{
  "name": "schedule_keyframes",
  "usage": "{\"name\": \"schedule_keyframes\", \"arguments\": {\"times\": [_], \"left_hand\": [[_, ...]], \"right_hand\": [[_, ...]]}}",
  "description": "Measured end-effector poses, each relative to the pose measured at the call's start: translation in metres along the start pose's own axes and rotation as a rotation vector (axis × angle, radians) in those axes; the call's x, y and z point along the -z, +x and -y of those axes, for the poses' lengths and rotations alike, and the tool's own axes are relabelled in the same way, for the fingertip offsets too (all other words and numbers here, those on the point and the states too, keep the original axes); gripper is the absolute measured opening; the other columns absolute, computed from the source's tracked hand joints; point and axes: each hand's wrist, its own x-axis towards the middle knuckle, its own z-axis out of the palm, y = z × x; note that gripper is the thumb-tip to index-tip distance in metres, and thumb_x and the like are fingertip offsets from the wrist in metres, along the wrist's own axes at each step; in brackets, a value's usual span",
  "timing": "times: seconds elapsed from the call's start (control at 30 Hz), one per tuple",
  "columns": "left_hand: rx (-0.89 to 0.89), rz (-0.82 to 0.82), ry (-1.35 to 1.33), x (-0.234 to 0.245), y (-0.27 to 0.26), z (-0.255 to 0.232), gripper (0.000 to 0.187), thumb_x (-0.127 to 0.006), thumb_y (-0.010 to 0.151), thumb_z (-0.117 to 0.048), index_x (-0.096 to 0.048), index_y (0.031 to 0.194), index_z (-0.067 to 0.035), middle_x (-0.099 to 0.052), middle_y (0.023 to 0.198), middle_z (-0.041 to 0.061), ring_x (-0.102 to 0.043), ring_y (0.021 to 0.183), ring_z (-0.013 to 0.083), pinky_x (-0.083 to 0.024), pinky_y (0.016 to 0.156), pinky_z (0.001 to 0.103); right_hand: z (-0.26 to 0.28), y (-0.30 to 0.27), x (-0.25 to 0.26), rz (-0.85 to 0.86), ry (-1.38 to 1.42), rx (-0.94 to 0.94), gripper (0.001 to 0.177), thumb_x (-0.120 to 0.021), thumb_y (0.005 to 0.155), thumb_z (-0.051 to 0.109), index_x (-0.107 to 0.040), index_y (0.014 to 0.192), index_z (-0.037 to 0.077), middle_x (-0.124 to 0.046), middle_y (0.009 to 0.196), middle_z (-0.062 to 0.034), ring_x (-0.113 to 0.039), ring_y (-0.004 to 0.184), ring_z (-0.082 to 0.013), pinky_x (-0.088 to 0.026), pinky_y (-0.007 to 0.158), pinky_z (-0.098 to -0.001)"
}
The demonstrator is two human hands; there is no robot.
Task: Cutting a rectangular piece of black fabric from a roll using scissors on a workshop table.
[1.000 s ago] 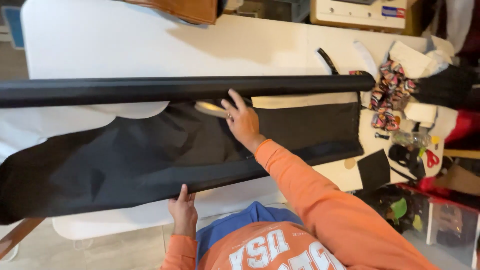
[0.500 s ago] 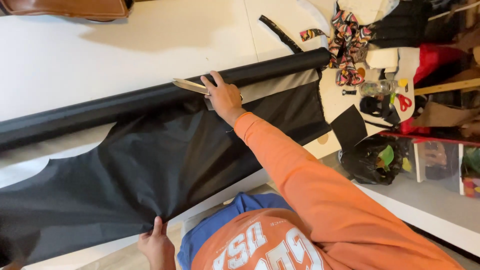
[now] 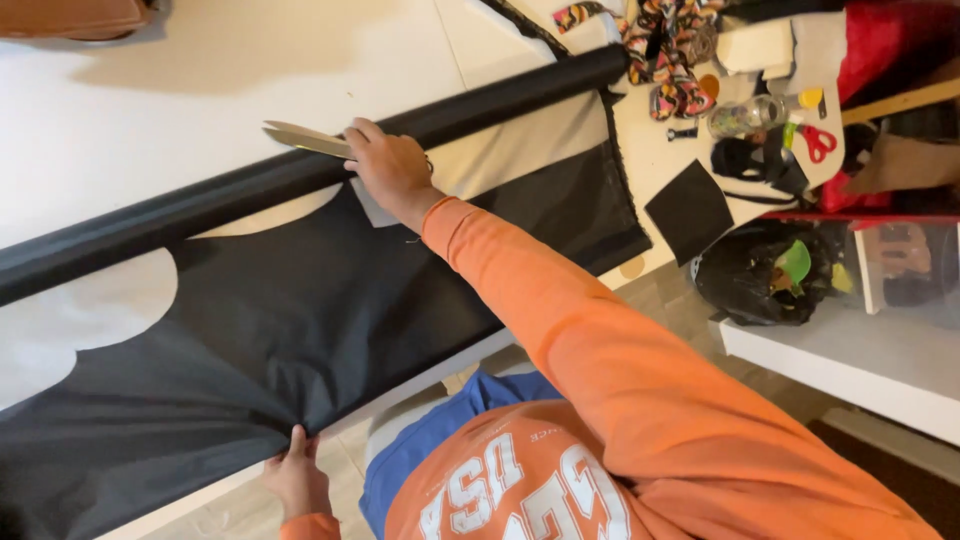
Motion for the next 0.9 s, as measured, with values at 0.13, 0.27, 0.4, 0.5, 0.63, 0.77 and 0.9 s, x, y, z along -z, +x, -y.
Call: {"name": "schedule_keyframes", "arguments": {"times": [0.13,0.27,0.4,0.5,0.63,0.77,0.9], "left_hand": [[0.012,-0.031,0.073,0.006,0.010,0.009,0.024,-0.077,0.095,-0.012,-0.067,0.109,0.003,-0.066,0.085,0.009,-0.064,0.072,0.0113,-0.068,0.077,0.023],[-0.284,0.125,0.429,0.003,0.004,0.024,0.029,-0.074,0.100,-0.017,-0.058,0.122,-0.009,-0.065,0.090,0.011,-0.069,0.086,0.0135,-0.061,0.095,0.030],[0.087,0.111,-0.217,-0.048,-0.065,0.004,0.022,-0.069,0.102,-0.022,-0.052,0.111,-0.013,-0.067,0.100,0.008,-0.069,0.096,0.0118,-0.064,0.104,0.032],[0.087,0.095,-0.225,-0.072,-0.079,0.017,0.018,-0.072,0.099,-0.013,-0.058,0.111,-0.009,-0.059,0.081,0.006,-0.061,0.081,0.0091,-0.066,0.102,0.033],[-0.690,0.411,0.805,-0.049,0.001,0.098,0.037,-0.066,0.105,-0.006,-0.060,0.142,-0.003,-0.063,0.087,0.007,-0.063,0.082,0.0134,-0.050,0.087,0.020],[-0.427,0.088,0.590,-0.081,-0.037,0.080,0.020,-0.073,0.100,-0.022,-0.065,0.117,-0.014,-0.066,0.080,0.002,-0.068,0.071,0.0193,-0.062,0.078,0.031],[0.112,-0.075,-0.097,-0.096,-0.058,0.073,0.031,-0.079,0.095,-0.010,-0.057,0.113,-0.020,-0.059,0.085,0.000,-0.066,0.069,0.0158,-0.073,0.077,0.032]], "right_hand": [[0.017,-0.098,0.047,0.056,0.265,-0.047,0.049,-0.088,0.080,0.025,-0.064,0.120,0.013,-0.070,0.122,-0.0057,-0.074,0.100,-0.0301,-0.058,0.074,-0.0459],[0.020,-0.238,0.111,0.255,0.551,-0.079,0.030,-0.075,0.092,0.026,-0.069,0.115,0.008,-0.069,0.112,-0.0084,-0.071,0.085,-0.0323,-0.055,0.071,-0.0442],[-0.029,-0.364,0.141,0.357,0.463,-0.299,0.024,-0.074,0.091,0.025,-0.057,0.082,0.011,-0.061,0.081,-0.0075,-0.062,0.071,-0.0285,-0.046,0.061,-0.0407],[-0.100,-0.402,0.157,0.287,0.297,-0.495,0.022,-0.070,0.093,0.024,-0.063,0.084,0.005,-0.065,0.086,-0.0117,-0.062,0.080,-0.0323,-0.047,0.068,-0.0451],[-0.198,-0.396,0.179,0.008,0.276,-0.713,0.008,-0.065,0.095,0.011,-0.064,0.090,0.005,-0.067,0.089,-0.0115,-0.062,0.071,-0.0262,-0.048,0.060,-0.0401],[-0.284,-0.397,0.159,-0.093,0.183,-0.963,0.025,-0.081,0.087,0.027,-0.067,0.091,0.007,-0.063,0.080,-0.0111,-0.064,0.078,-0.0331,-0.050,0.068,-0.0450],[-0.316,-0.395,0.147,-0.048,0.205,-1.115,0.027,-0.090,0.075,0.024,-0.068,0.080,0.009,-0.066,0.072,-0.0081,-0.074,0.077,-0.0341,-0.058,0.067,-0.0423]]}}
